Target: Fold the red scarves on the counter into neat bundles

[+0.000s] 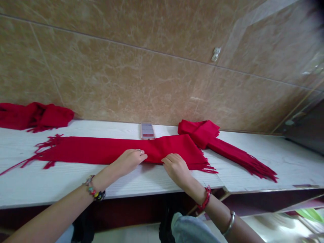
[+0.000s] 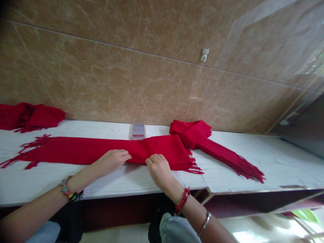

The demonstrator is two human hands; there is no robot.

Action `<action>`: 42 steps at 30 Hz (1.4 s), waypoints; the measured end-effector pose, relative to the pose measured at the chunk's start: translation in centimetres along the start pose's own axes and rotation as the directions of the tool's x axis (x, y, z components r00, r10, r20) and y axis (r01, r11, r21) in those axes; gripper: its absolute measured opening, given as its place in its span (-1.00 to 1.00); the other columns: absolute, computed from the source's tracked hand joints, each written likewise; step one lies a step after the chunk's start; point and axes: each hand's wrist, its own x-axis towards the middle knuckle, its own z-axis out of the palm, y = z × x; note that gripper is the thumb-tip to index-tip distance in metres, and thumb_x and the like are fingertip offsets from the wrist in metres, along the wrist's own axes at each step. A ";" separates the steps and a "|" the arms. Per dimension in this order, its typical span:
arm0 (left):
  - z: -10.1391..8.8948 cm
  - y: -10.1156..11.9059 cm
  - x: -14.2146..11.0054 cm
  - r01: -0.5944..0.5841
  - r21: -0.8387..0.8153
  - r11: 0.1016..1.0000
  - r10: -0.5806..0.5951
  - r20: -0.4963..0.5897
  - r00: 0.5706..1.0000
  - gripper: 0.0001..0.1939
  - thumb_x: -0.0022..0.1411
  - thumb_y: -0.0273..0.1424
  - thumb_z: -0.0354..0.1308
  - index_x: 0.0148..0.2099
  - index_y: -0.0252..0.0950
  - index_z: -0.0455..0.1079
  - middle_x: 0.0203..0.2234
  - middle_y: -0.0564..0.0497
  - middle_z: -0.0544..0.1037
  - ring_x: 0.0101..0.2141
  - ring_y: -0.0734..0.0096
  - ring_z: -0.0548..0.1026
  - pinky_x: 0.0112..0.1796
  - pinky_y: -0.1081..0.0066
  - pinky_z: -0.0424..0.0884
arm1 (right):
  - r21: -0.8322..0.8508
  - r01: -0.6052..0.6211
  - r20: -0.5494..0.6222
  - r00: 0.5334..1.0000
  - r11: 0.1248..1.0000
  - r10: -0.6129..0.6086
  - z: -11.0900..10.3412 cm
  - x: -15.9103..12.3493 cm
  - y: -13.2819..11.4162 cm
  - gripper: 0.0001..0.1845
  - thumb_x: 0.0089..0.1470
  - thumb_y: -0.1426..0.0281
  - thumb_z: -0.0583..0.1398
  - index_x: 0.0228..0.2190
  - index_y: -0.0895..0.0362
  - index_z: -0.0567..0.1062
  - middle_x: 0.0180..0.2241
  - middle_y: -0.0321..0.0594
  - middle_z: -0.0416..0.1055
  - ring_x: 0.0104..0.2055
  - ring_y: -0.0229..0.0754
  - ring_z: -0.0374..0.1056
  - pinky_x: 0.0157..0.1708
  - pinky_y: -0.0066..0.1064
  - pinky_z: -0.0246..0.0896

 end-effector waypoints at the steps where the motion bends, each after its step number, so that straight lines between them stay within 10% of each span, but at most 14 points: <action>1: -0.1 0.0 0.0 -0.011 -0.001 1.000 0.011 0.006 1.000 -0.83 0.15 -0.63 -0.01 -0.34 -0.31 0.35 -0.45 0.00 0.45 -0.37 0.37 0.42 -0.35 0.44 0.32 | 0.005 -0.018 -0.008 1.000 1.000 0.018 -0.1 0.1 0.1 -0.83 0.04 0.57 0.09 -0.51 0.15 0.42 -0.52 -0.25 0.35 -0.43 -0.21 0.22 -0.37 -0.40 0.04; 20: 0.7 0.1 -1.0 -0.021 -0.111 0.994 0.025 0.042 0.999 -0.75 0.12 -0.64 -0.01 -0.17 -0.29 0.31 -0.24 -0.04 0.42 -0.21 0.33 0.40 -0.22 0.40 0.31 | 0.153 0.222 0.155 0.957 0.963 -0.245 0.3 1.3 -1.1 -0.82 0.05 0.57 0.06 -0.40 0.20 0.47 -0.35 -0.12 0.42 -0.25 -0.15 0.29 -0.14 -0.30 0.13; 28: -0.7 -5.8 -8.0 0.091 0.033 0.995 -0.094 0.104 0.990 -0.74 0.14 -0.66 -0.02 -0.17 -0.28 0.34 -0.24 -0.05 0.44 -0.18 0.32 0.39 -0.25 0.40 0.32 | 0.154 0.099 0.403 0.902 0.983 -0.154 -0.5 3.1 -2.1 -0.84 0.00 0.50 0.08 -0.42 0.17 0.48 -0.39 -0.14 0.45 -0.36 -0.13 0.38 -0.38 -0.39 0.23; 42: -1.4 -14.1 -18.7 0.520 0.168 0.838 -0.539 0.096 0.837 -0.71 0.08 -0.66 -0.05 -0.21 -0.33 0.40 -0.28 -0.10 0.47 -0.23 0.27 0.43 -0.20 0.32 0.32 | 0.197 0.191 0.284 0.928 0.962 -0.242 2.5 14.0 -17.2 -0.75 0.07 0.51 0.04 -0.21 0.24 0.43 -0.22 0.02 0.43 -0.19 -0.02 0.35 -0.26 -0.31 0.27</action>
